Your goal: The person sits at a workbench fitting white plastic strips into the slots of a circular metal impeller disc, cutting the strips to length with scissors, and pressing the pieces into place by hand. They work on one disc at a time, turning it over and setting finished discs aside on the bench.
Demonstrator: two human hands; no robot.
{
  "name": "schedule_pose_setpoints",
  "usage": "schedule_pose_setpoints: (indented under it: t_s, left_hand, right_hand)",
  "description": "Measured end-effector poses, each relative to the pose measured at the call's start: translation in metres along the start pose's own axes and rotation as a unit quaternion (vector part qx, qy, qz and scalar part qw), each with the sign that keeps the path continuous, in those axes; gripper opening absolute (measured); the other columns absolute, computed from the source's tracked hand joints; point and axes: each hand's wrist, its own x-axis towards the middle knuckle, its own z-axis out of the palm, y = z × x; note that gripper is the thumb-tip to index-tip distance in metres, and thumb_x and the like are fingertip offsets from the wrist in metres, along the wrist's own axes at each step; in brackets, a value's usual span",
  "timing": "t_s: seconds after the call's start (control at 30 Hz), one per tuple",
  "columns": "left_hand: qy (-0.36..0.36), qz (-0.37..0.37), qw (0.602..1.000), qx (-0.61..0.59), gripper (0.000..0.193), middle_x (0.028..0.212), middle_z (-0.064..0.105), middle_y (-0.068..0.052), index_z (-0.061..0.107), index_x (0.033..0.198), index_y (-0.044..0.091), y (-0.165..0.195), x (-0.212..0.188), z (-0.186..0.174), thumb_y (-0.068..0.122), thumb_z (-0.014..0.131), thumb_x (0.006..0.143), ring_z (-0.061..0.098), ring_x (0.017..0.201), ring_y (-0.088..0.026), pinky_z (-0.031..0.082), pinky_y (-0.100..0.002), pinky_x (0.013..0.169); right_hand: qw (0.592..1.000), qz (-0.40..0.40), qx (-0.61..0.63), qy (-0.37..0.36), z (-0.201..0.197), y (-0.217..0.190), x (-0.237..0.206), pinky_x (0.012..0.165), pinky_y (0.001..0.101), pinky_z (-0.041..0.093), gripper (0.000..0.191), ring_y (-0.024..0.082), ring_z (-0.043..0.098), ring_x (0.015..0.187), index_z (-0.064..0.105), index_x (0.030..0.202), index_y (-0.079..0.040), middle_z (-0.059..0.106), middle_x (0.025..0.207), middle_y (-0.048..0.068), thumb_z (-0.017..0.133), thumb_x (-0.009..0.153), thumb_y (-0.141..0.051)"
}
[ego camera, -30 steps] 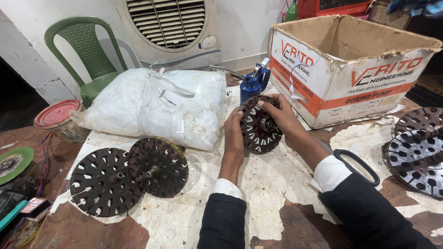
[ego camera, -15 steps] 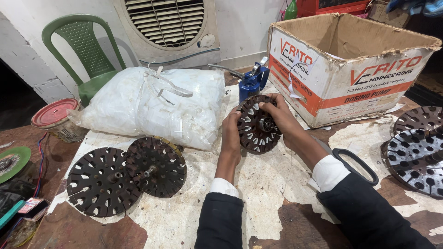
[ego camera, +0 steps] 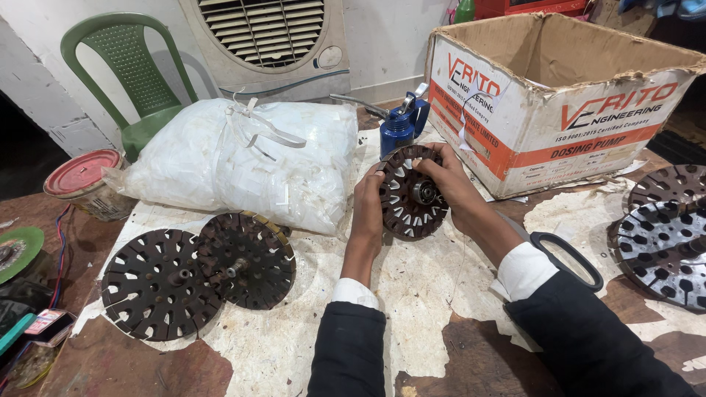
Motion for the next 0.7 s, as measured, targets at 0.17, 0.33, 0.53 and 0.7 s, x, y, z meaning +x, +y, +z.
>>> schedule_pose_setpoints:
  t_s: [0.17,0.33,0.53,0.7]
  left_hand:
    - [0.001,-0.011,1.000,-0.008,0.046,0.103,0.069,-0.007,0.065,0.121,0.001,0.001,-0.001,0.000,0.029,0.039,0.096,0.064,0.092,-0.015,0.052,-0.031,0.085]
    - [0.000,0.001,1.000,-0.006,0.043,0.097,0.067,-0.008,0.064,0.111,-0.003,-0.003,0.002,-0.002,0.029,0.040,0.100,0.061,0.087,-0.016,0.052,-0.032,0.080]
    - [-0.001,-0.002,1.000,-0.021,0.038,0.095,0.068,-0.006,0.065,0.108,0.001,-0.009,0.004,-0.003,0.028,0.040,0.096,0.062,0.085,-0.014,0.052,-0.030,0.078]
    - [0.002,0.012,1.000,-0.023,0.037,0.094,0.067,-0.006,0.064,0.105,0.000,-0.012,0.007,-0.005,0.028,0.042,0.099,0.061,0.084,-0.014,0.051,-0.031,0.077]
  right_hand:
    - [1.000,-0.016,0.019,-0.006,0.000,0.003,0.000,0.078,0.0264,0.054,0.037,0.009,0.064,0.091,0.052,0.122,-0.012,0.064,0.104,0.002,0.068,0.091,-0.024]
    - [0.999,-0.046,0.004,-0.003,0.000,0.004,-0.001,0.081,0.0264,0.054,0.037,0.009,0.064,0.093,0.053,0.123,-0.010,0.065,0.106,0.003,0.068,0.093,-0.023]
    - [0.998,-0.065,-0.005,0.002,0.001,0.006,0.000,0.083,0.0265,0.053,0.037,0.009,0.063,0.096,0.053,0.124,-0.009,0.065,0.108,0.004,0.069,0.093,-0.023]
    - [0.998,-0.057,0.008,-0.023,0.000,0.003,-0.004,0.085,0.0263,0.053,0.038,0.009,0.063,0.098,0.053,0.126,-0.009,0.065,0.110,0.003,0.069,0.094,-0.025]
